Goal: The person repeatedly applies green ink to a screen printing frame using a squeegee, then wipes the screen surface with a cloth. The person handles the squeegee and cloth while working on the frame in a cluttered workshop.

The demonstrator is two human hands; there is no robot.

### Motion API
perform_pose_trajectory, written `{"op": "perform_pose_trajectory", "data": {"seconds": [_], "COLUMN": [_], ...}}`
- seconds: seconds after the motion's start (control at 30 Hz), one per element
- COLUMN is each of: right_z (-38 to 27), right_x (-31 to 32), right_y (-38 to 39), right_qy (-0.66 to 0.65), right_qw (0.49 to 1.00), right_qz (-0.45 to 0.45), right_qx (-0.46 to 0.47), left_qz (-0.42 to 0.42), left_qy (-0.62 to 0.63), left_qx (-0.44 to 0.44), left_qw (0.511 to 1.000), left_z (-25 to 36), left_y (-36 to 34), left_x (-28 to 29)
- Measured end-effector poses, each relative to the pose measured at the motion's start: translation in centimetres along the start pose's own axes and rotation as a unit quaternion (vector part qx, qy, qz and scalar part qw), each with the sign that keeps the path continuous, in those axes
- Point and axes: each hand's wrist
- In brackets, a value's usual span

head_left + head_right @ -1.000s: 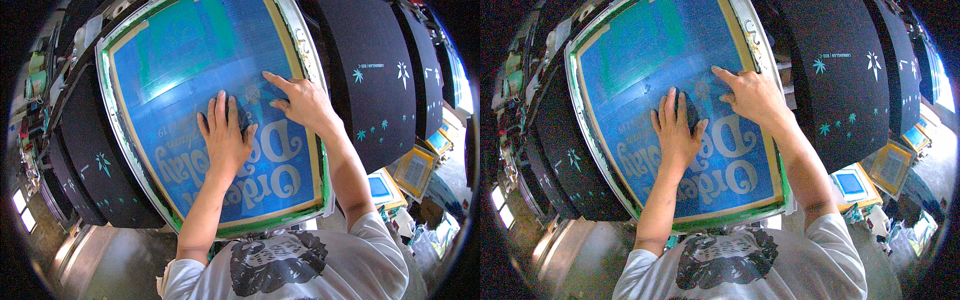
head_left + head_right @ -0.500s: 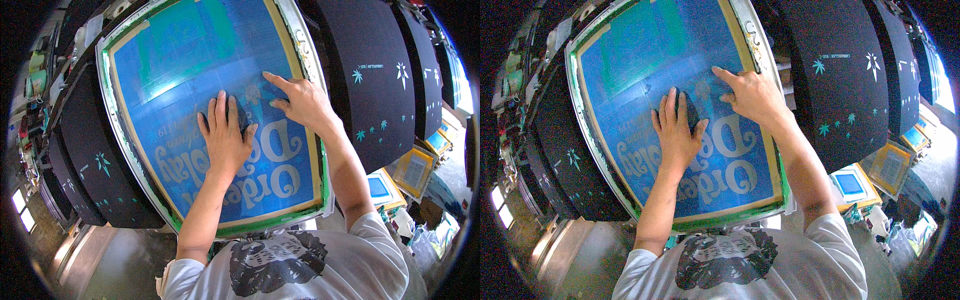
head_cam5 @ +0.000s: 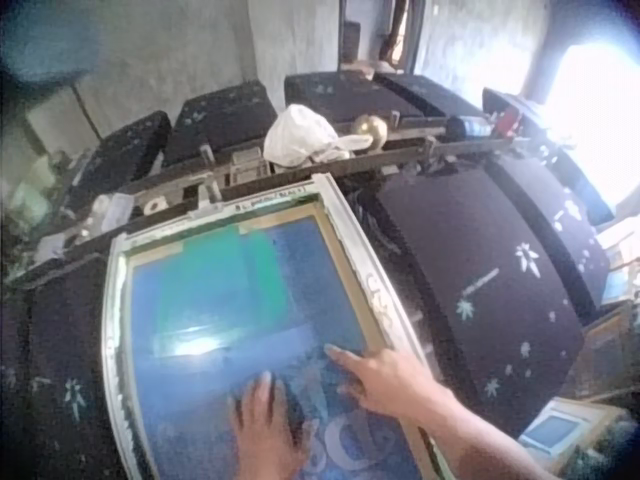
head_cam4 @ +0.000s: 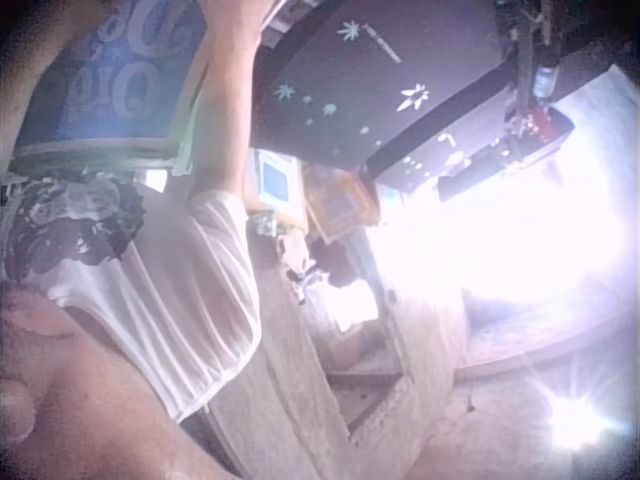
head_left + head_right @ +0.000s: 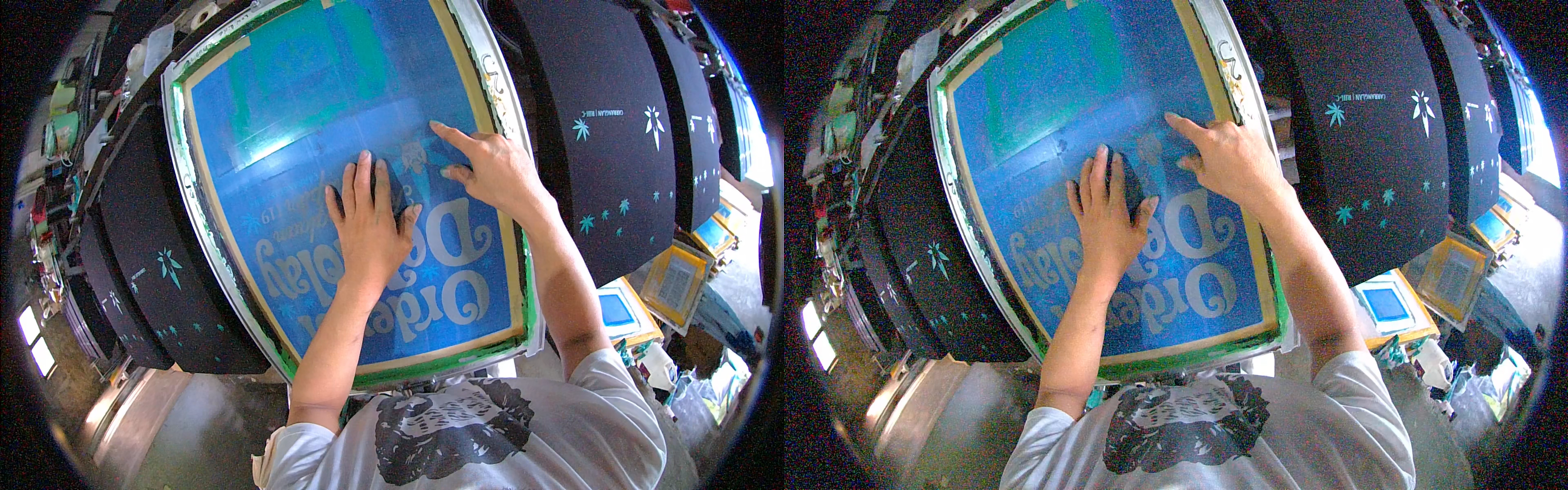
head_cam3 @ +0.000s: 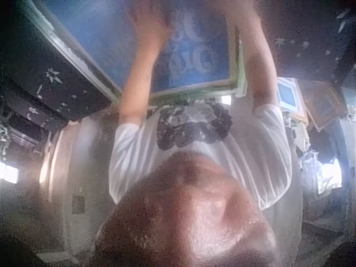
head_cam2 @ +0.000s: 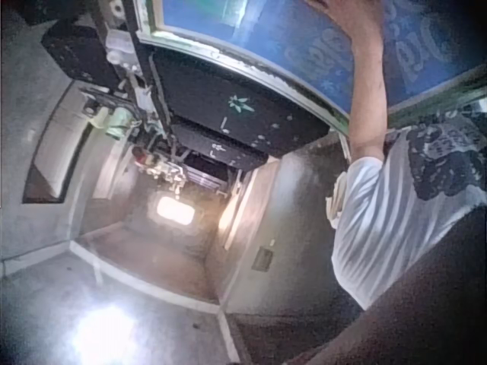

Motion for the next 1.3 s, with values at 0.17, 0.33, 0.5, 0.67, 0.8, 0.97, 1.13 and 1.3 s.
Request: {"op": "perform_pose_trajectory", "data": {"seconds": [0.17, 0.33, 0.5, 0.67, 0.8, 0.97, 1.13, 1.3], "right_z": [-0.3, -0.3, -0.2, -0.5, 0.1, -0.7, -2.3, -0.7], "right_x": [0.3, 0.3, 0.4, -0.1, -0.6, -0.5, -0.1, -2.5], "right_y": [0.0, 0.1, 0.2, 0.2, 0.3, 0.7, 3.0, 8.1], "right_qy": [-0.001, -0.004, -0.001, -0.013, 0.005, 0.02, 0.002, -0.049], "right_qw": [1.0, 1.0, 1.0, 1.0, 1.0, 1.0, 0.999, 0.993], "right_qz": [-0.007, -0.006, 0.001, -0.003, 0.011, 0.021, 0.02, 0.099], "right_qx": [-0.005, -0.01, -0.005, -0.005, 0.01, -0.002, -0.047, -0.04], "left_qz": [-0.009, -0.044, -0.116, -0.18, -0.14, -0.053, 0.002, 0.034], "left_qy": [0.003, -0.008, 0.054, 0.152, 0.178, 0.18, 0.14, 0.112], "left_qx": [-0.001, 0.005, -0.056, -0.102, -0.065, 0.013, 0.068, 0.097], "left_qw": [1.0, 0.999, 0.99, 0.966, 0.972, 0.982, 0.988, 0.988], "left_z": [0.1, 0.7, 3.1, 4.7, 4.7, 2.2, -0.7, -2.9], "left_y": [0.0, 1.2, 6.8, 13.1, 14.8, 15.7, 16.9, 19.2], "left_x": [0.5, 1.4, 2.1, 2.6, 3.4, 4.5, 6.0, 6.1]}}
Point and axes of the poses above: each hand's wrist, its own y-axis away from the middle knuckle, its own x-axis out of the back of the hand, z = x × y, and after that the axes turned 1 degree about y, right-handed
